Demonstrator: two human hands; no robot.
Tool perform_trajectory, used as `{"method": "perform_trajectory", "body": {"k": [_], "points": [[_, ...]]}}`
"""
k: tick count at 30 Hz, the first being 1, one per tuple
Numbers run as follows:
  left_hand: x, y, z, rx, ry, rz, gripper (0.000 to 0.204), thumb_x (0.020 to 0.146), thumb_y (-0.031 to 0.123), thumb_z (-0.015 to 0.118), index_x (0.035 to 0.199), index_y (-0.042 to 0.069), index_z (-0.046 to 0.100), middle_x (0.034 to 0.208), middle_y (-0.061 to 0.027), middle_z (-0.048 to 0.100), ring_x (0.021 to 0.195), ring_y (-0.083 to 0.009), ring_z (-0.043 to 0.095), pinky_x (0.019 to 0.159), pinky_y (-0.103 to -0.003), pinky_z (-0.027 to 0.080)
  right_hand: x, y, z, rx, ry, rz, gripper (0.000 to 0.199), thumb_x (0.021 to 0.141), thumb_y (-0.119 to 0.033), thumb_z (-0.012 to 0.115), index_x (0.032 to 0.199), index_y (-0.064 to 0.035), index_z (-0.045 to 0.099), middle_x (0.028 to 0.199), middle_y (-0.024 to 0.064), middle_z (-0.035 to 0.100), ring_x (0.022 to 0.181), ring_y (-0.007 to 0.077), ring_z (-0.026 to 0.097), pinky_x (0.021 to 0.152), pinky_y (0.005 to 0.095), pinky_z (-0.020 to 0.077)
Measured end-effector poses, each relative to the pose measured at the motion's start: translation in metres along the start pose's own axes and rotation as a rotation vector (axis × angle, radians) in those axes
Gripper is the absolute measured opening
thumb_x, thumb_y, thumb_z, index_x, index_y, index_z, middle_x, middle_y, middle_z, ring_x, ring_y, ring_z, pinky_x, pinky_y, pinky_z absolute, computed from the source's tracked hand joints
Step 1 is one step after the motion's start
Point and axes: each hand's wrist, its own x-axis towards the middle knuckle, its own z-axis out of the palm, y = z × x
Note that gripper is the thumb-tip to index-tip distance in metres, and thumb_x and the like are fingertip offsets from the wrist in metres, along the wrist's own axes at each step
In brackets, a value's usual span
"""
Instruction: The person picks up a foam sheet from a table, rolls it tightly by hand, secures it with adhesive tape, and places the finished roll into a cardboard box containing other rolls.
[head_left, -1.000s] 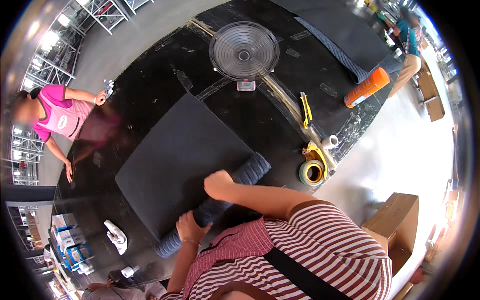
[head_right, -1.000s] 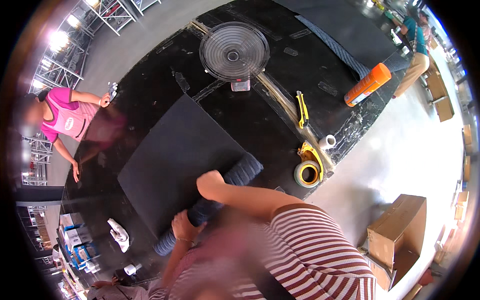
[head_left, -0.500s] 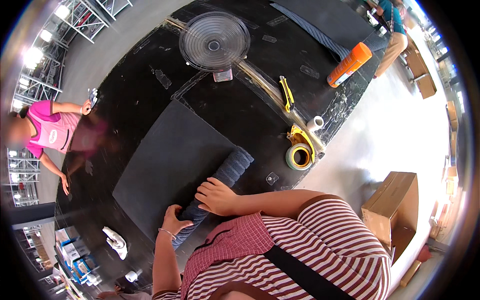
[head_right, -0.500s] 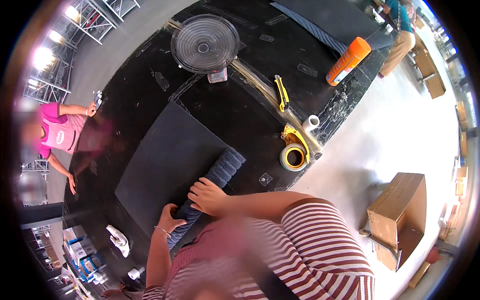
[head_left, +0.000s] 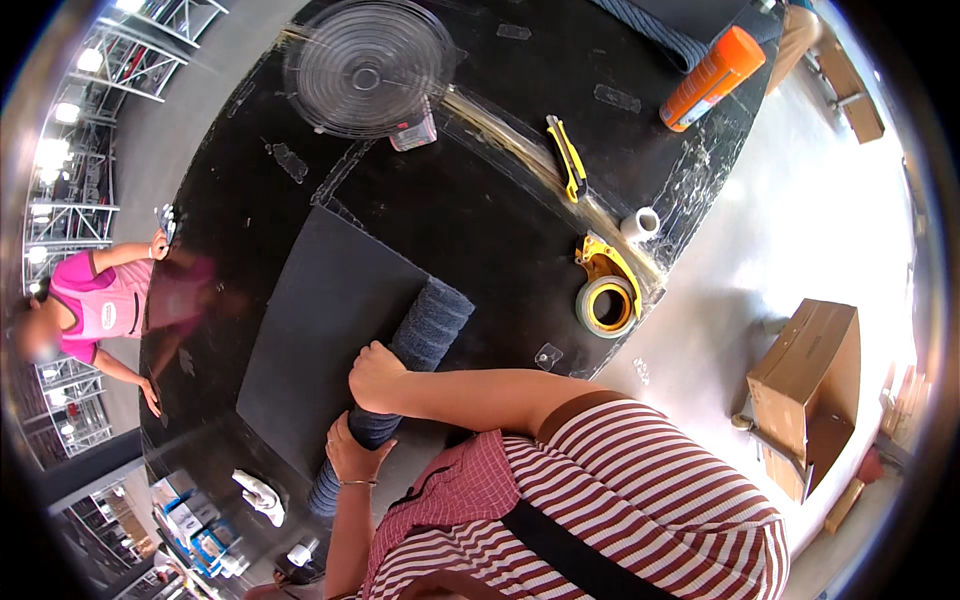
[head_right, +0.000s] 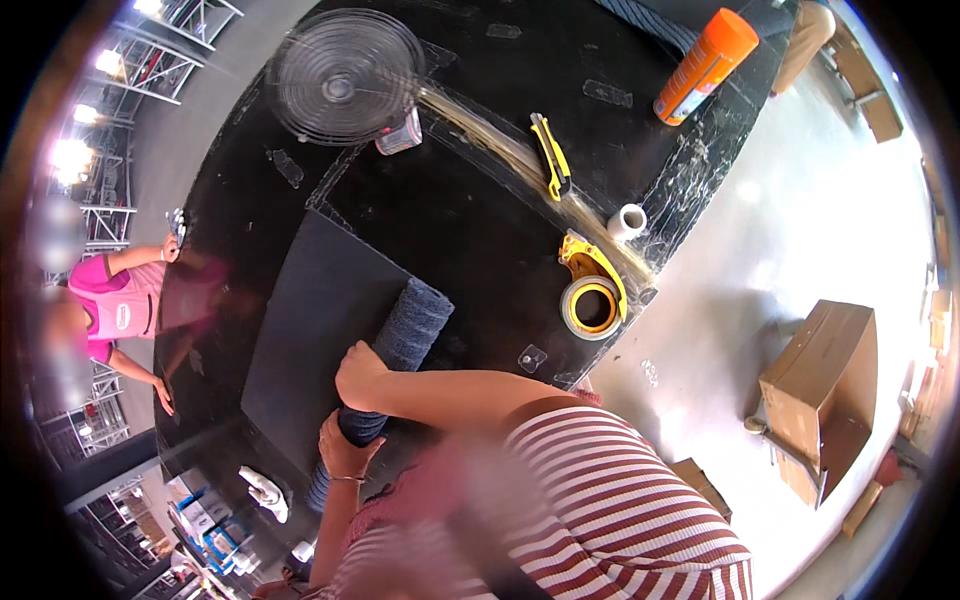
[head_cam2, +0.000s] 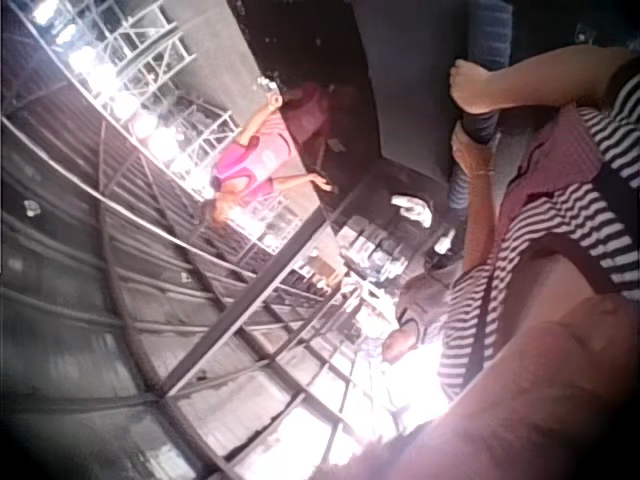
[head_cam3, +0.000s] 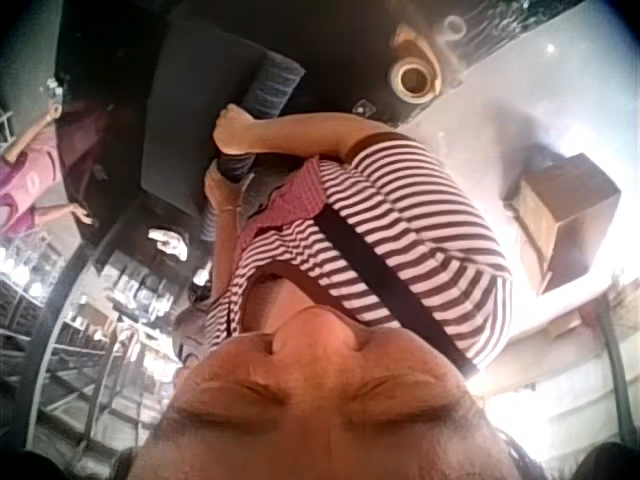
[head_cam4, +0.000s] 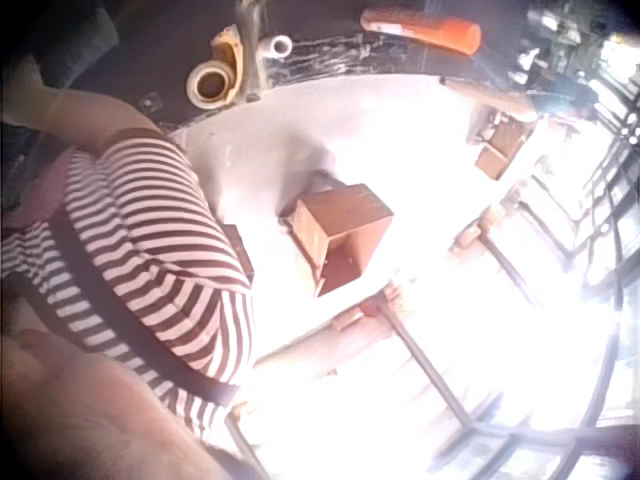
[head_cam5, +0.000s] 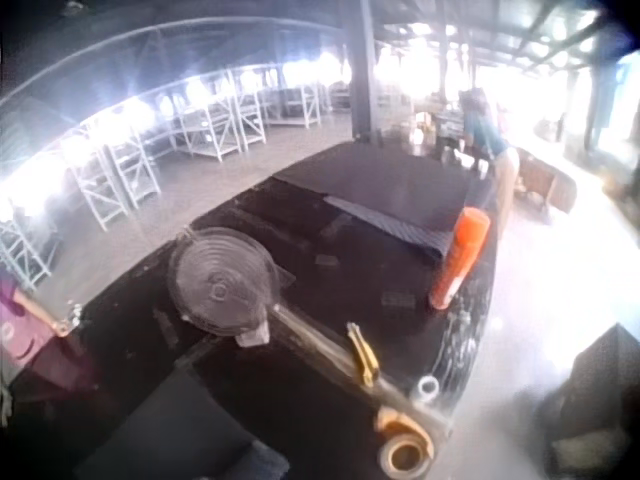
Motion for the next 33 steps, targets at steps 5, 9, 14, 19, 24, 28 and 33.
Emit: {"method": "perform_trajectory", "body": {"k": [5,9,14,19,24,28,33], "points": [[0.012,-0.022,0.001,-0.104,-0.095,0.03,0.098,0.051,0.039,0.097,0.131,0.004,0.053,0.125,-0.0188,0.061,0.118,-0.0399,0.057,0.103,-0.049,0.047,0.018,-0.005,-0.004,0.068,-0.118,0.018,0.02,0.084,-0.022,0.064,0.09,-0.0135,0.081,0.094,0.0035,0.075,0.095,0.0225,0.066,0.08,0.0384,0.0436],[0.028,-0.026,-0.009,-0.146,-0.166,0.073,0.094,0.051,0.034,0.097,0.128,0.003,0.053,0.121,-0.0186,0.061,0.115,-0.0407,0.057,0.101,-0.048,0.047,0.029,-0.003,-0.011,0.136,-0.139,0.037,0.018,0.084,-0.021,0.066,0.09,-0.014,0.081,0.092,0.0037,0.077,0.092,0.0227,0.07,0.077,0.038,0.0475],[0.026,-0.022,-0.008,-0.151,-0.136,0.071,0.089,0.051,0.033,0.097,0.123,0.003,0.056,0.117,-0.0182,0.062,0.113,-0.0407,0.057,0.1,-0.048,0.048,0.025,0.001,-0.014,0.173,-0.15,-0.01,0.018,0.083,-0.02,0.067,0.09,-0.0137,0.082,0.092,0.0057,0.078,0.09,0.0244,0.073,0.075,0.0386,0.0524],[0.001,-0.002,-0.003,-0.103,-0.112,0.052,0.087,0.051,0.035,0.096,0.121,0.003,0.058,0.114,-0.0184,0.063,0.112,-0.0403,0.058,0.099,-0.048,0.048,-0.009,0.001,-0.012,0.166,-0.156,0.009,0.019,0.084,-0.02,0.065,0.091,-0.0126,0.082,0.094,0.0088,0.078,0.093,0.0266,0.074,0.078,0.0394,0.0551],[-0.059,0.01,0.027,-0.189,-0.191,0.099,0.085,0.055,0.035,0.095,0.125,0.003,0.057,0.115,-0.0184,0.063,0.113,-0.0396,0.058,0.101,-0.047,0.048,-0.077,0.0,-0.006,0.119,-0.29,-0.043,0.021,0.085,-0.018,0.063,0.092,-0.0078,0.08,0.098,0.0127,0.077,0.095,0.0293,0.073,0.082,0.0415,0.0556],[-0.069,0.006,0.039,-0.211,-0.166,0.164,0.081,0.058,0.033,0.093,0.126,0.005,0.058,0.12,-0.0175,0.061,0.116,-0.0393,0.057,0.102,-0.047,0.047,-0.098,0.0,-0.008,0.118,-0.123,-0.093,0.022,0.086,-0.017,0.061,0.1,-0.0087,0.076,0.104,0.0125,0.075,0.102,0.0295,0.071,0.088,0.0398,0.0543],[-0.026,-0.012,0.008,-0.515,-0.361,0.004,0.097,0.05,0.021,0.1,0.135,0.006,0.054,0.128,-0.0153,0.054,0.122,-0.0335,0.054,0.105,-0.042,0.047,-0.128,0.001,-0.021,0.149,0.294,-0.198,0.019,0.087,-0.025,0.066,0.097,-0.0088,0.068,0.107,0.0077,0.067,0.11,0.0253,0.061,0.105,0.0429,0.0409]]}}
